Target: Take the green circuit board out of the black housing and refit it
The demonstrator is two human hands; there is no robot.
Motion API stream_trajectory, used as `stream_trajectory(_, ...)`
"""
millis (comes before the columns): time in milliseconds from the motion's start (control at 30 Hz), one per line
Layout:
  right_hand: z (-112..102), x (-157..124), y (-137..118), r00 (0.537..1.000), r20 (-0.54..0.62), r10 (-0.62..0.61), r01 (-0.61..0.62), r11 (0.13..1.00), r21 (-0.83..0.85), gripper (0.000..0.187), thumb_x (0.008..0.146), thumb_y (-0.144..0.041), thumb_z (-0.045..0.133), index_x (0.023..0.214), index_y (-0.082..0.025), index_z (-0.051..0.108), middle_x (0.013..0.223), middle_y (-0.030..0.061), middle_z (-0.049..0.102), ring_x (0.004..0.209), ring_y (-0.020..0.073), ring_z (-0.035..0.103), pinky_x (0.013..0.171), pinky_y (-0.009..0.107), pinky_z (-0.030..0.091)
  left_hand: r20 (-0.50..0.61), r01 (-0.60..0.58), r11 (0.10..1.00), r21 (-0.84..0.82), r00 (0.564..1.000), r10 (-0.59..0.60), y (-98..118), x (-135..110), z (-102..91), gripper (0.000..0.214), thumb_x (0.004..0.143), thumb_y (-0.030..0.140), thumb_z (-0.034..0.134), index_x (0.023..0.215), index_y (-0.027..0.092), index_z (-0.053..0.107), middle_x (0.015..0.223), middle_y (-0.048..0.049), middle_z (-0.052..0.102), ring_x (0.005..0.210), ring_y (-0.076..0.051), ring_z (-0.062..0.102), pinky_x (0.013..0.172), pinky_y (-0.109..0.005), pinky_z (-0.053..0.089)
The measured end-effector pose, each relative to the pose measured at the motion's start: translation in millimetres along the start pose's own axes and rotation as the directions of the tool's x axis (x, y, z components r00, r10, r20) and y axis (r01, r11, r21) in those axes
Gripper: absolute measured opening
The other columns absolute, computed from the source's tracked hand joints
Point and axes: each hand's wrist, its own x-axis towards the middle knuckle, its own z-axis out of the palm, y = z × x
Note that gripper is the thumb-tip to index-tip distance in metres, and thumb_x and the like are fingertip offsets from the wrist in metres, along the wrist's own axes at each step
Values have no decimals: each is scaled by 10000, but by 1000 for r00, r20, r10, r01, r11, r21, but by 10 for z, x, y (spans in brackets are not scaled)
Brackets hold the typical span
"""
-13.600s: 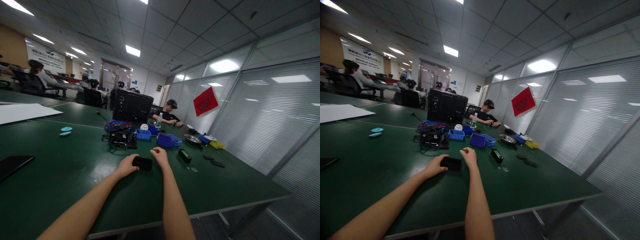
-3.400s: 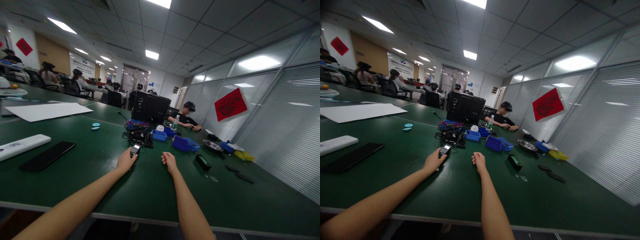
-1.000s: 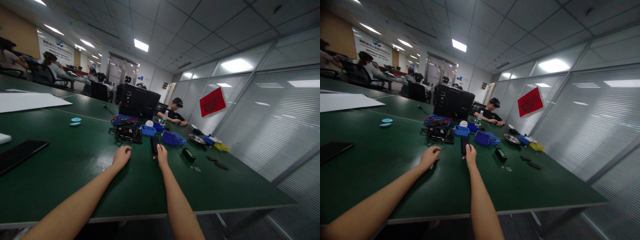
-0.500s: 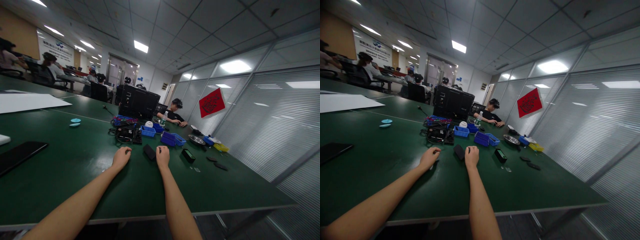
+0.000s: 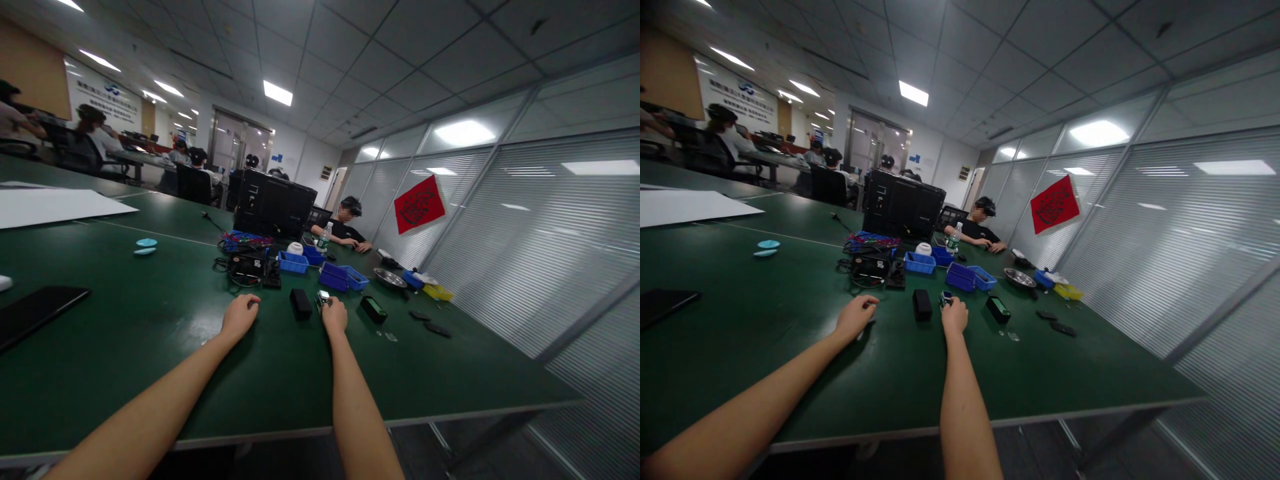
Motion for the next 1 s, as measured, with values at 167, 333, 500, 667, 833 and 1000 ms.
stream_trajectory(167,-30,65,88,990,55,127,-132,987,94,330,808,-252,351,1053,-205,567,1012,92,600,916,226,562,736,308,406,5,-6,1000,1,1000,6,0,1,0,239,744,234,444,894,211,629,938,-33,629,866,-163,576,781,-261,422)
stream_trajectory(333,-103,-7,11,980,-198,1,3,1000,16,343,808,-285,370,1048,-161,581,1079,140,539,1011,248,486,839,326,355,7,-6,1000,-3,1000,6,-10,9,9,240,742,235,448,896,208,631,946,-36,628,862,-166,574,770,-263,423)
stream_trajectory(500,-76,-268,-341,934,-143,-328,342,936,86,370,851,-384,329,1076,-191,550,1039,84,543,998,202,458,866,291,328,9,-5,1000,-4,1000,5,-8,11,14,246,739,237,446,899,211,631,946,-32,627,856,-164,573,771,-260,423)
stream_trajectory(667,83,-442,-525,908,24,-418,418,909,13,407,723,-347,542,1102,-202,546,1106,106,495,1016,248,450,857,323,346,6,1,1000,-8,1000,-1,24,-8,-8,245,735,228,443,893,207,630,938,-35,627,852,-166,573,770,-262,423)
stream_trajectory(833,91,-273,-392,968,115,-222,199,963,182,295,759,-221,427,1007,-187,585,959,59,594,867,166,554,767,248,405,38,25,1000,-3,999,-25,60,-24,-41,248,735,206,450,908,204,628,942,-35,632,867,-163,570,780,-257,421)
stream_trajectory(1000,17,-191,-330,967,182,-181,161,979,122,286,815,-333,384,868,-203,633,857,45,646,827,169,580,704,243,410,29,17,1000,11,999,-18,38,-13,-24,241,739,225,449,898,208,630,940,-33,630,855,-164,574,778,-260,423)
